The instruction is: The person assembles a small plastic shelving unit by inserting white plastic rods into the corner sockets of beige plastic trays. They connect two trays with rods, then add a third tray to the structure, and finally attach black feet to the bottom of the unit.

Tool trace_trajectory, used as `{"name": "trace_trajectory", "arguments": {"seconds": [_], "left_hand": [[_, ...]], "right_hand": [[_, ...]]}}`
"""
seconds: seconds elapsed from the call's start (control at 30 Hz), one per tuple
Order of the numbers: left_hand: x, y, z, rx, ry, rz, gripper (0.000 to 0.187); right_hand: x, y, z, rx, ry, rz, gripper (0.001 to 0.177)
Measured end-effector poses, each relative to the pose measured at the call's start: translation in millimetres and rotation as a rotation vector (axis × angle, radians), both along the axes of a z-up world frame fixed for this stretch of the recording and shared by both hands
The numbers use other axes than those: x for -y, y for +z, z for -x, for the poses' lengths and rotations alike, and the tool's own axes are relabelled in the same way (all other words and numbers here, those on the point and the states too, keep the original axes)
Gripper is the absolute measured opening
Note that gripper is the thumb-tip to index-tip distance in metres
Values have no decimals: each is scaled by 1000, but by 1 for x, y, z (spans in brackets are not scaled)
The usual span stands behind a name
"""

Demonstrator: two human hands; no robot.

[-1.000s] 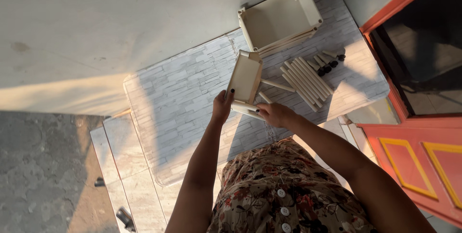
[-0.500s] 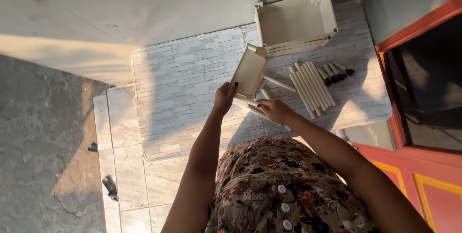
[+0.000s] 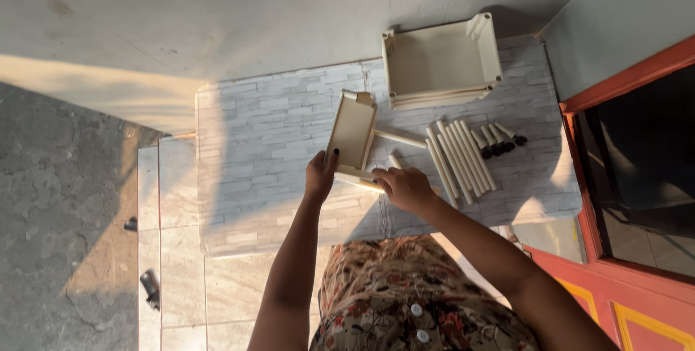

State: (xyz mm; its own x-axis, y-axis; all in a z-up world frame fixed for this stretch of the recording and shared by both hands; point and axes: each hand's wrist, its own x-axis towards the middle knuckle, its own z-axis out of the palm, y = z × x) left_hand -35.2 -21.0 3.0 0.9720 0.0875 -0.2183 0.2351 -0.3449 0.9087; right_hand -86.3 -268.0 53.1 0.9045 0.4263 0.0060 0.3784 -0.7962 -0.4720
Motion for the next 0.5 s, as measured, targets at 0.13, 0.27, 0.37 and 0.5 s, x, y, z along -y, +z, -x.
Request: {"name": "trace_trajectory", "arguments": {"seconds": [0.13,0.27,0.37,0.5], "left_hand": [[-2,-7,-9,44,20,101,47],[-10,-4,-34,65,-20,129,40],[-10,4,-48,92,-83,191,37],[-6,15,-61,21,-100,20,46]], "right_hand": [[17,-13,-10,223,-77,-98,28],[79,-38,-29,-329,-566,-153,28],[113,-75,-36,-307,-565,-324,24],[131,-142,-31,-220,-547,-212,23]]}}
